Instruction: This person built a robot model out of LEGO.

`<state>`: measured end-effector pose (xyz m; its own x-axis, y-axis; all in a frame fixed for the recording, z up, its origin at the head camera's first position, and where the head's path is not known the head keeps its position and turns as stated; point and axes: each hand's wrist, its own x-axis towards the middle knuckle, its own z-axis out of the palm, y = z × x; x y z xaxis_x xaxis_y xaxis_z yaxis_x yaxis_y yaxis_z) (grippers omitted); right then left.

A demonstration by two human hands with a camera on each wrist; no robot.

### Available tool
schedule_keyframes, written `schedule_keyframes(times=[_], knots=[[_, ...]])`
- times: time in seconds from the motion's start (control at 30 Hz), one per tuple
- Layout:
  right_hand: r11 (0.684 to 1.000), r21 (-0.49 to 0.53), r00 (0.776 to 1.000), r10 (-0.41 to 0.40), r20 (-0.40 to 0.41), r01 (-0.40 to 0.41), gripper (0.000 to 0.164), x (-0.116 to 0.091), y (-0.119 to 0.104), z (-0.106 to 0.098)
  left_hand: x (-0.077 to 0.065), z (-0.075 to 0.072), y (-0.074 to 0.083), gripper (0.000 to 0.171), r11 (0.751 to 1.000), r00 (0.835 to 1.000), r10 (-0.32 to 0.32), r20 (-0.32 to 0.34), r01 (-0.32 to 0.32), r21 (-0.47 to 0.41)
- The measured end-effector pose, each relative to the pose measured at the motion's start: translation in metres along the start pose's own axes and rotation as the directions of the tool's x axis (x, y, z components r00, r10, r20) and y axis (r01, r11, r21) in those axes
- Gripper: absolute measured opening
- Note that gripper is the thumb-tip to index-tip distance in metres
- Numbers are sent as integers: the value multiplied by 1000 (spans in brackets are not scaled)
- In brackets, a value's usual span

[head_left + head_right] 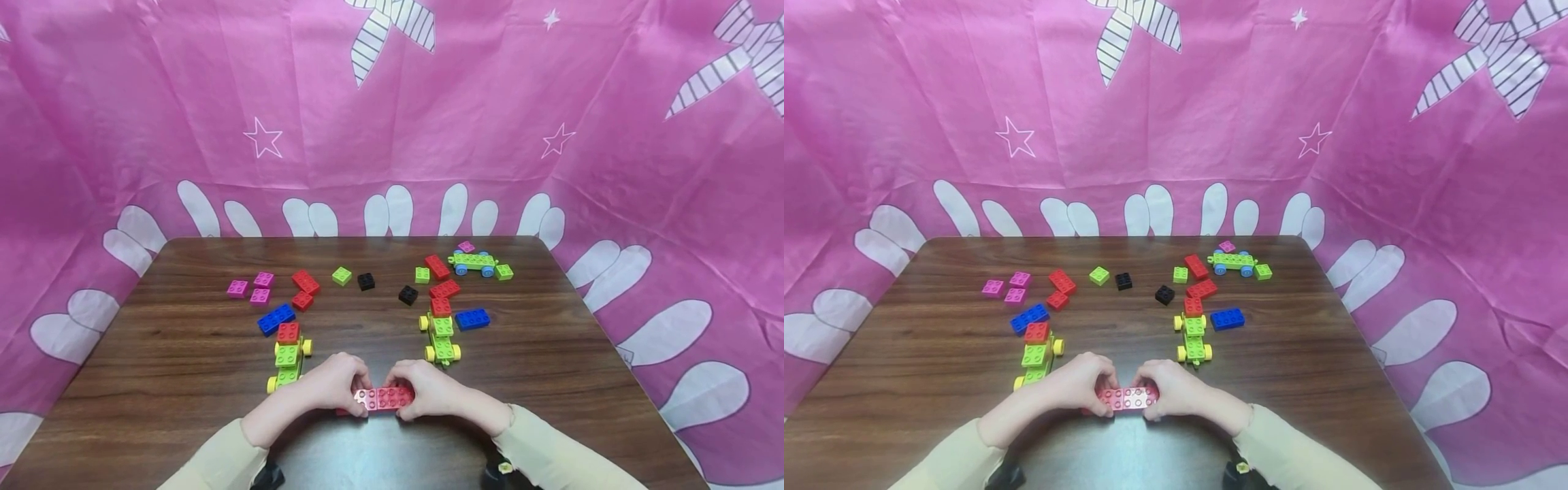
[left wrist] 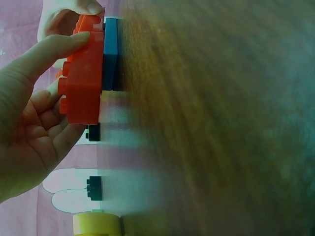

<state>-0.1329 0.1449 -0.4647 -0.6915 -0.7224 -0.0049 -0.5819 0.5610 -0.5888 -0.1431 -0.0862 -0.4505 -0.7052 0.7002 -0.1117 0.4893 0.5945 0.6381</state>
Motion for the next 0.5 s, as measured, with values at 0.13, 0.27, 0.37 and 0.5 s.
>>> schedule_keyframes(times=[0.13, 0.27, 0.37, 0.5], knots=[[1000, 3, 1000, -19, -11, 19, 35, 4, -3, -1, 0, 0, 0, 28, 1000, 1000, 17, -11, -17, 9], [999, 33, 999, -15, -37, 17, 30, 8, -6, 1, 0, 0, 1, 28, 1000, 1000, 19, -15, -19, 17], [999, 47, 998, -2, -56, 5, 26, 10, -8, 3, 0, 0, 1, 28, 1000, 1000, 18, -14, -17, 18], [998, 61, 998, 10, -61, -7, 26, 11, -8, 4, -1, 0, 1, 28, 1000, 1000, 25, -17, -25, 18]])
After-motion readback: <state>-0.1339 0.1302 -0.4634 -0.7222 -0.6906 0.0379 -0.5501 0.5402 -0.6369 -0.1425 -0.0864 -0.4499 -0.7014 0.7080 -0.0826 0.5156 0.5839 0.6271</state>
